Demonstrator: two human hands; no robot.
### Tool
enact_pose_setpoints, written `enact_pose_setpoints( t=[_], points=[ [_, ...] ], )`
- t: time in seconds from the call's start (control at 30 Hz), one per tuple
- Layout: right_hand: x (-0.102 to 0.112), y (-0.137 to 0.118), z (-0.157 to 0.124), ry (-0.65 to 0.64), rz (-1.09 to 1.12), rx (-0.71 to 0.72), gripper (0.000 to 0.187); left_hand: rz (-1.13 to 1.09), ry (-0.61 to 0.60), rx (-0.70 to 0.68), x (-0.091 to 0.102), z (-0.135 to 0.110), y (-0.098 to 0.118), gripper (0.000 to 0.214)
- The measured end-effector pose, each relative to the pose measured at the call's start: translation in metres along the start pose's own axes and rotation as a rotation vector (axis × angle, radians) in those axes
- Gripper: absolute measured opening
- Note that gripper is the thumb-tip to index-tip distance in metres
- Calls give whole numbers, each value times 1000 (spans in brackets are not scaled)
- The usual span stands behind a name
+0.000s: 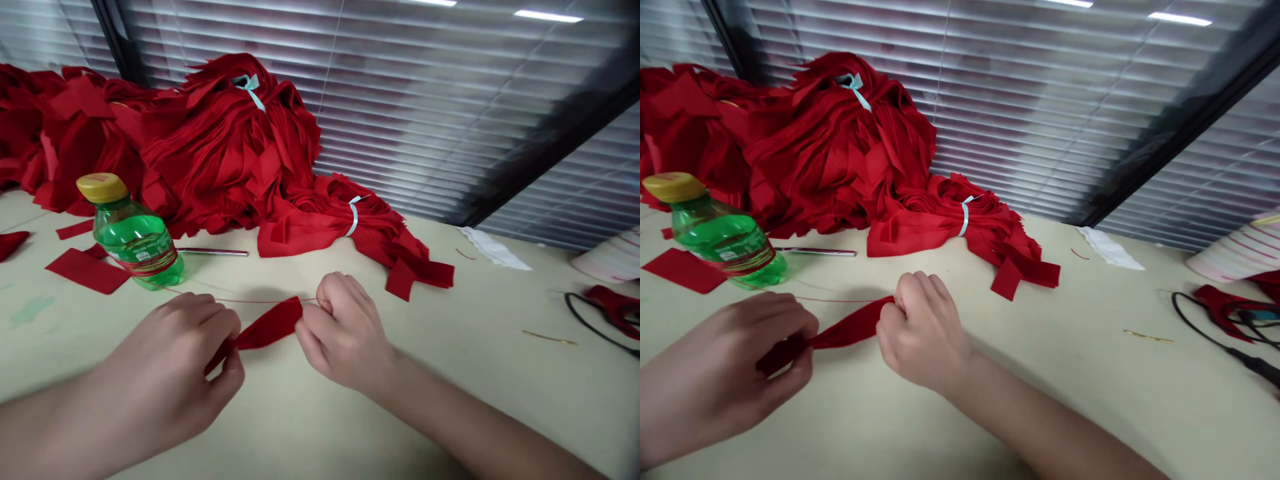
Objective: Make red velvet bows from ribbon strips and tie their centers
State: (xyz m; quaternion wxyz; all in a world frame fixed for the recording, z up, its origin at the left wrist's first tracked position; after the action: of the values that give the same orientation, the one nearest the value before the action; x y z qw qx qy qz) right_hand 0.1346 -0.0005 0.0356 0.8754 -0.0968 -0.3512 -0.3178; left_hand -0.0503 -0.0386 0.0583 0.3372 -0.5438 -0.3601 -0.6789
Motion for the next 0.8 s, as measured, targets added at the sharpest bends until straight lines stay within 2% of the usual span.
enact_pose_setpoints(
  t=[0.1, 0.17, 0.33, 0.4, 0.5, 0.57, 0.63, 0.7, 0.8],
  points=[
    [-1, 0, 0, -44, 47, -22, 26, -114, -75, -41, 4, -5, 4, 10],
    [-2, 0, -1, -84, 49, -43, 24, -117, -54, -67, 7, -6, 3, 9],
    [-4, 0, -3, -107, 194, -138, 28, 42, 299, -67, 18, -8, -5, 3],
    [-4, -3, -3, -92, 308, -154, 29, 42, 370, -53, 23, -11, -6, 7],
    [-7, -9, -4, -141, 480, -205, 29, -67, 446, -28, 29, -13, -3, 18],
    [-9, -14, -6, -160, 568, -244, 31, -150, 493, -5, 29, -10, -2, 16],
    [-9, -17, -8, -147, 608, -250, 33, -229, 494, 31, 25, -5, -4, 9],
    [-9, -18, -10, -126, 618, -243, 34, -341, 446, 117, 19, 1, -7, 2],
    [-8, -19, -13, -119, 633, -239, 35, -566, 347, 279, 10, 9, -12, 8]
  ],
)
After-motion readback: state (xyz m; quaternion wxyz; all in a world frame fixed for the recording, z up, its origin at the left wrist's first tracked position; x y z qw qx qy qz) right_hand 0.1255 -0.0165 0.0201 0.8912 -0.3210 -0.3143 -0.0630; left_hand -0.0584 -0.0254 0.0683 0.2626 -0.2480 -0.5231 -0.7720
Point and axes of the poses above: each hand's wrist, its own z-axis towards the middle knuckle, its own x-axis out of the back of the hand, y = z × x, the point moved 2 cm from there along z, towards the middle knuckle, and after that the axes turned 1 degree about -y, right-handed, at the moved point
